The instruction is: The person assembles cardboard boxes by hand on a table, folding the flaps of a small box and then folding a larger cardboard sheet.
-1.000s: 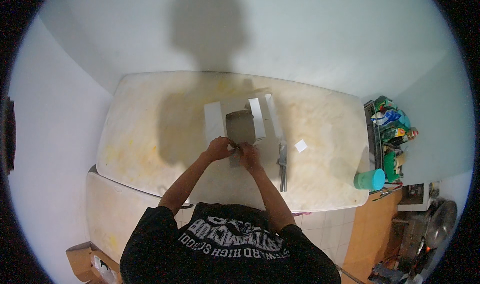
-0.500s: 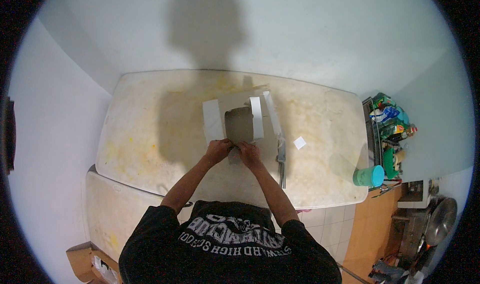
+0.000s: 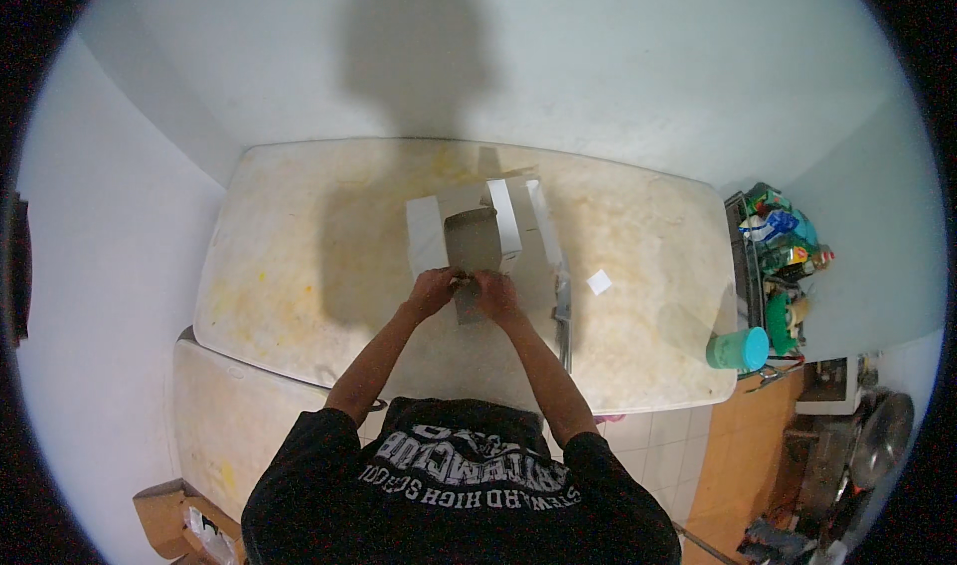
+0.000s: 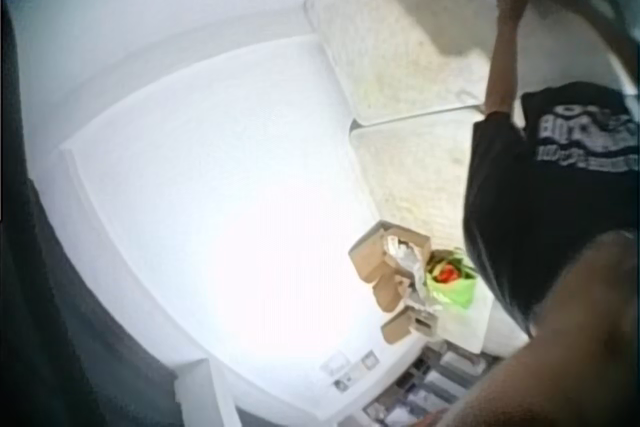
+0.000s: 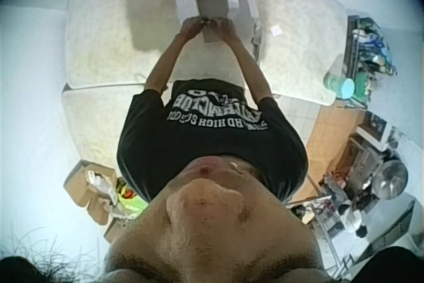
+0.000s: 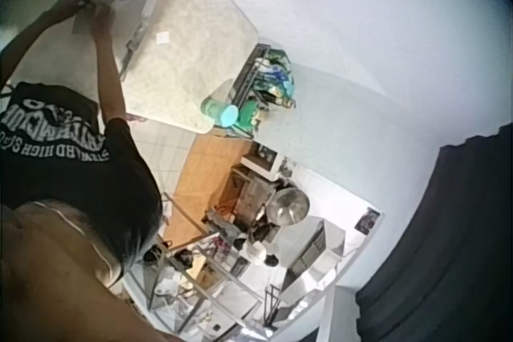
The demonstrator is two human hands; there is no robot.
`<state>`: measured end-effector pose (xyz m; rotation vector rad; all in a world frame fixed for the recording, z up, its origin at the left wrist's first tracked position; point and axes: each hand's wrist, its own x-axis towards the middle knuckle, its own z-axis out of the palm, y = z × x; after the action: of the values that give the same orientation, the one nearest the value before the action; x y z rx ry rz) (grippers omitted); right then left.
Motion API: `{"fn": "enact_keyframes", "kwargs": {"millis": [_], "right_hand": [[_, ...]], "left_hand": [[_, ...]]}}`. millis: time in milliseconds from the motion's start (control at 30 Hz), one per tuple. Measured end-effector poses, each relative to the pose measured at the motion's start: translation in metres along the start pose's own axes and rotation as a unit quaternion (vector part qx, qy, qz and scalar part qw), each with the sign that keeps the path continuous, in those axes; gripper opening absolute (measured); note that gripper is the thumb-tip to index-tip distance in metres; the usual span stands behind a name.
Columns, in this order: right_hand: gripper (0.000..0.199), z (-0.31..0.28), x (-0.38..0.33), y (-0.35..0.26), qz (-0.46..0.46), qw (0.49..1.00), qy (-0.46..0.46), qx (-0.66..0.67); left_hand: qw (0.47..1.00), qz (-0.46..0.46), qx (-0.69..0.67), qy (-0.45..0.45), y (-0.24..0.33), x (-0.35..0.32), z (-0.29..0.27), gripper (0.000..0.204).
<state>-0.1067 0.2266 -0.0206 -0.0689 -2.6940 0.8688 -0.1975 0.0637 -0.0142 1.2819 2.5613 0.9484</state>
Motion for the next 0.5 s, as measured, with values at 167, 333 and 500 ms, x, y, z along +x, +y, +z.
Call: {"fn": "enact_keyframes", "kwargs": {"millis": [167, 333, 500], "right_hand": [[0.018, -0.003, 0.009, -0.002, 0.029, 0.999, -0.029, 0.034], [0.019, 0.003, 0.009, 0.002, 0.021, 0.999, -0.048, 0.008], [0.017, 0.009, 0.01, -0.002, -0.013, 1.0, -0.006, -0.021]], "left_hand": [[1.0, 0.006, -0.014, 0.003, -0.002, 0.002, -0.01, 0.013], [0.998, 0.018, 0.06, -0.015, -0.004, 0.001, -0.005, 0.014], [0.998, 0.018, 0.054, 0.004, -0.006, -0.001, 0.001, 0.02]]}}
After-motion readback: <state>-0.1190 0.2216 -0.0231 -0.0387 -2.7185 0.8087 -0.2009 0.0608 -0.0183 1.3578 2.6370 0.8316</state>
